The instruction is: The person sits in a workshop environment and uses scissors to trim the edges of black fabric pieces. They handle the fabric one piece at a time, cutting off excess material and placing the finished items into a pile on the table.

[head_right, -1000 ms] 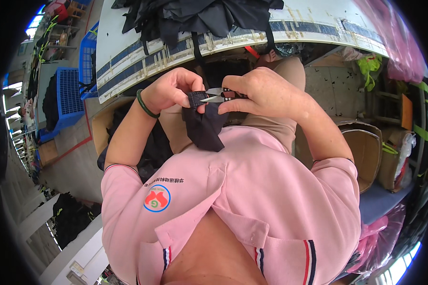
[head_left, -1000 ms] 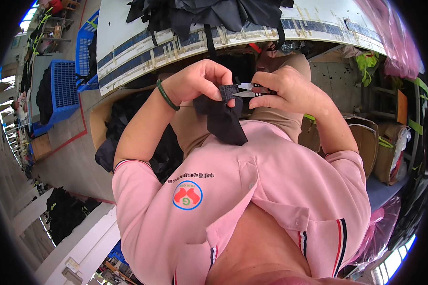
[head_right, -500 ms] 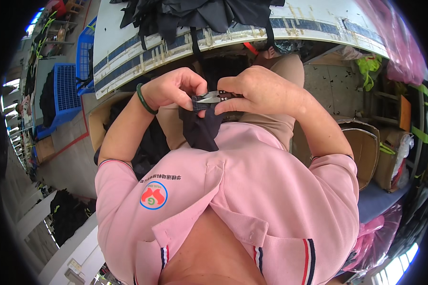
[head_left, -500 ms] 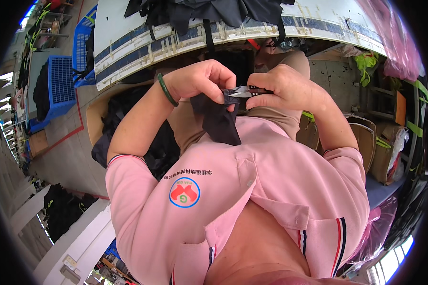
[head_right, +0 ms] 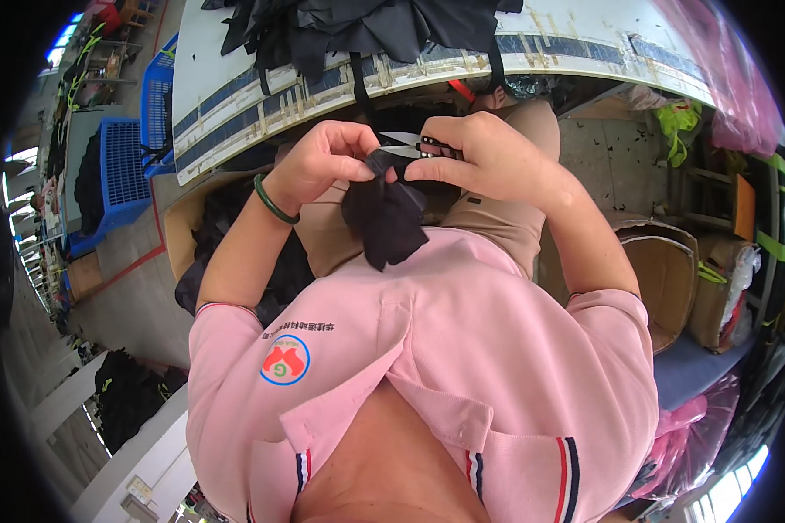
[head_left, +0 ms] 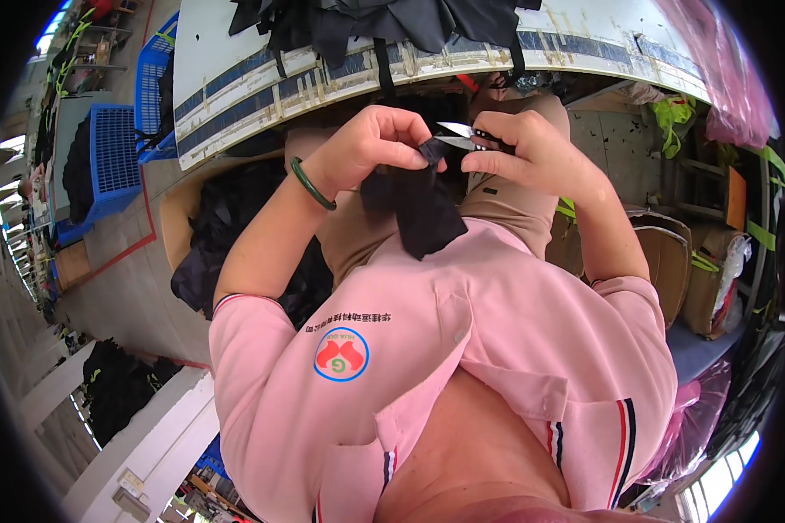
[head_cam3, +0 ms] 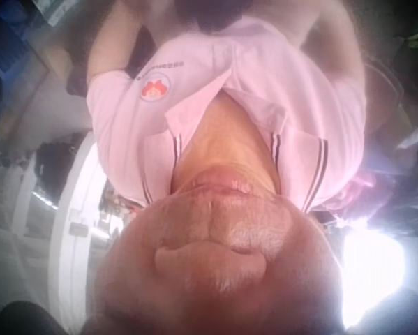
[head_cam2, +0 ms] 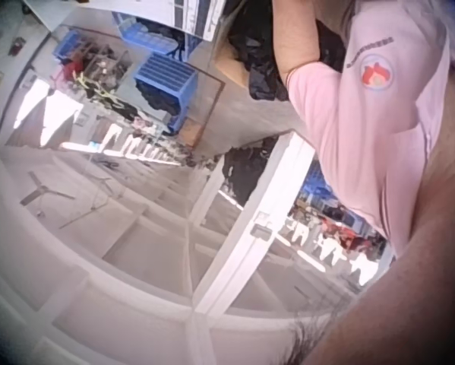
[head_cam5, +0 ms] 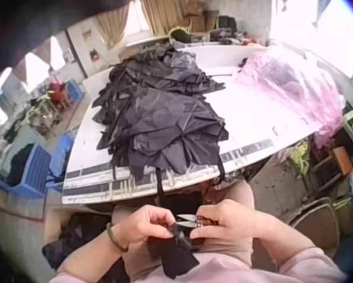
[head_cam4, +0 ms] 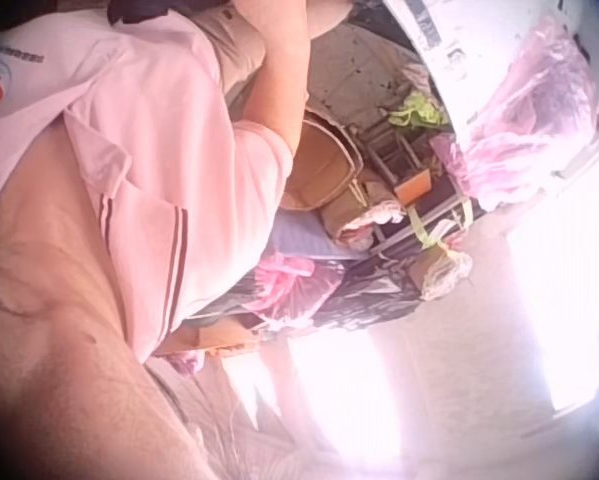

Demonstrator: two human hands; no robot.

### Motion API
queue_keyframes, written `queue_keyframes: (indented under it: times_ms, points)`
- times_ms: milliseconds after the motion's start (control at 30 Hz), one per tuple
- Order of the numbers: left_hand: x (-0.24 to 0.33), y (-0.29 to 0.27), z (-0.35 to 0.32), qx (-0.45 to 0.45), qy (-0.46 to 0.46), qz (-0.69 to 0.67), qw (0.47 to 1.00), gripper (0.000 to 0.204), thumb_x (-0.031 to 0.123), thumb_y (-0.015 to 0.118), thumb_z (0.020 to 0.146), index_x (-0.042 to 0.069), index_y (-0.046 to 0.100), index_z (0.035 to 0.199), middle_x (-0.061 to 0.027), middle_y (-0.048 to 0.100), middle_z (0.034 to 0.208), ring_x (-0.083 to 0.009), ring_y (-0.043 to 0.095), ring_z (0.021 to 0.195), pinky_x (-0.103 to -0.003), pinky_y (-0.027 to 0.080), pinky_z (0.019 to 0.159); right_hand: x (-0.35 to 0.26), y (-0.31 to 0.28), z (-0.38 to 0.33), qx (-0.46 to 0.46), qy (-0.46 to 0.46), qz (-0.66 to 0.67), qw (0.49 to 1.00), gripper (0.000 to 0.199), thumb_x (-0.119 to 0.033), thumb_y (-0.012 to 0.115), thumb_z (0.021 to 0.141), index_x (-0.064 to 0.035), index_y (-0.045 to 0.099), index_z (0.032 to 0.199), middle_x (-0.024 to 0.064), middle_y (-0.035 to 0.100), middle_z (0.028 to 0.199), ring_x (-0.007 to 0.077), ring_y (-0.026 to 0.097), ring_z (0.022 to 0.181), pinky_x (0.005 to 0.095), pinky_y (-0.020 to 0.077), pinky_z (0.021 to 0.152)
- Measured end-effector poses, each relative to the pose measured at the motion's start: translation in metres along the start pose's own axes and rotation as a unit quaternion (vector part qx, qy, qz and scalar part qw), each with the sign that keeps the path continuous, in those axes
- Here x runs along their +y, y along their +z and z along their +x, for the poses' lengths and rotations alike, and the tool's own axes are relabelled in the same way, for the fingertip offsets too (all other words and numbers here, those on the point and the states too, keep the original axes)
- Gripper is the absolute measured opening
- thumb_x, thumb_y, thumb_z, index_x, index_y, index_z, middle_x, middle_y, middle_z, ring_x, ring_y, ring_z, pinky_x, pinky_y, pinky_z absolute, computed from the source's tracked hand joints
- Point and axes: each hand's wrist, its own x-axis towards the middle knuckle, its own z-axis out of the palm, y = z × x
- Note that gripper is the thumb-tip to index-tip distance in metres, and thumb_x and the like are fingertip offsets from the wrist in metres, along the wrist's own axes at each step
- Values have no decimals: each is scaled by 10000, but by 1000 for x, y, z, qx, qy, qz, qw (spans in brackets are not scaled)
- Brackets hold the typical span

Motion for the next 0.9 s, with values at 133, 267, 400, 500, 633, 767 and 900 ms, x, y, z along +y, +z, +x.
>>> queue_keyframes:
  times_ms: [133, 267, 400, 500, 633, 767, 900]
  points:
    - [-18, 9, 4, 140, 124, -77, 979, 169, -10, 577, 791, -17, 609, 958, -115, 662, 1004, -135, 613, 926, -265, 459, 872, -10, 26, -3, 143, -18, -85, 986, 375, -370, 703, 799, -34, 538, 787, 88, 589, 587, 292, 577, 510, 365, 437, 482]
    - [-17, 21, 8, 181, 176, -88, 964, 177, -19, 575, 793, -19, 608, 966, -81, 657, 934, -130, 606, 882, -270, 463, 855, -10, 33, 3, 175, -42, -153, 972, 384, -393, 692, 800, -52, 519, 841, 64, 636, 631, 280, 610, 536, 369, 462, 483]
    - [-16, 21, 5, 187, 186, -57, 963, 174, -13, 600, 791, -15, 617, 965, -59, 653, 915, -108, 592, 838, -245, 460, 808, -12, 29, 3, 169, -30, -120, 978, 393, -398, 693, 798, -39, 531, 813, 89, 626, 630, 302, 607, 555, 379, 459, 497]
    - [-16, 22, 3, 180, 185, -44, 965, 174, -11, 618, 790, -10, 624, 964, -47, 652, 913, -93, 582, 818, -227, 455, 777, -14, 23, 2, 138, -2, -69, 988, 401, -392, 696, 796, -25, 537, 786, 117, 614, 630, 325, 602, 575, 389, 455, 515]
    - [-19, 20, 3, 178, 177, -34, 967, 186, -21, 628, 787, -6, 628, 973, -40, 651, 909, -88, 579, 813, -222, 454, 767, -15, 17, 0, 95, 37, -22, 995, 405, -383, 697, 800, -12, 537, 768, 140, 605, 638, 341, 600, 595, 395, 455, 537]
    - [-18, 23, 5, 183, 181, -49, 965, 119, -20, 652, 793, 15, 638, 906, -7, 642, 839, -54, 572, 772, -206, 465, 726, -15, 17, 0, 93, 38, -24, 995, 404, -385, 695, 801, -14, 536, 772, 137, 613, 647, 342, 604, 602, 398, 457, 541]
    - [-17, 25, 6, 176, 178, -59, 966, 129, -19, 654, 792, 15, 637, 915, -11, 644, 843, -57, 579, 771, -206, 467, 727, -17, 20, 1, 119, 6, -66, 991, 404, -396, 687, 804, -22, 537, 777, 129, 621, 651, 339, 606, 602, 402, 459, 538]
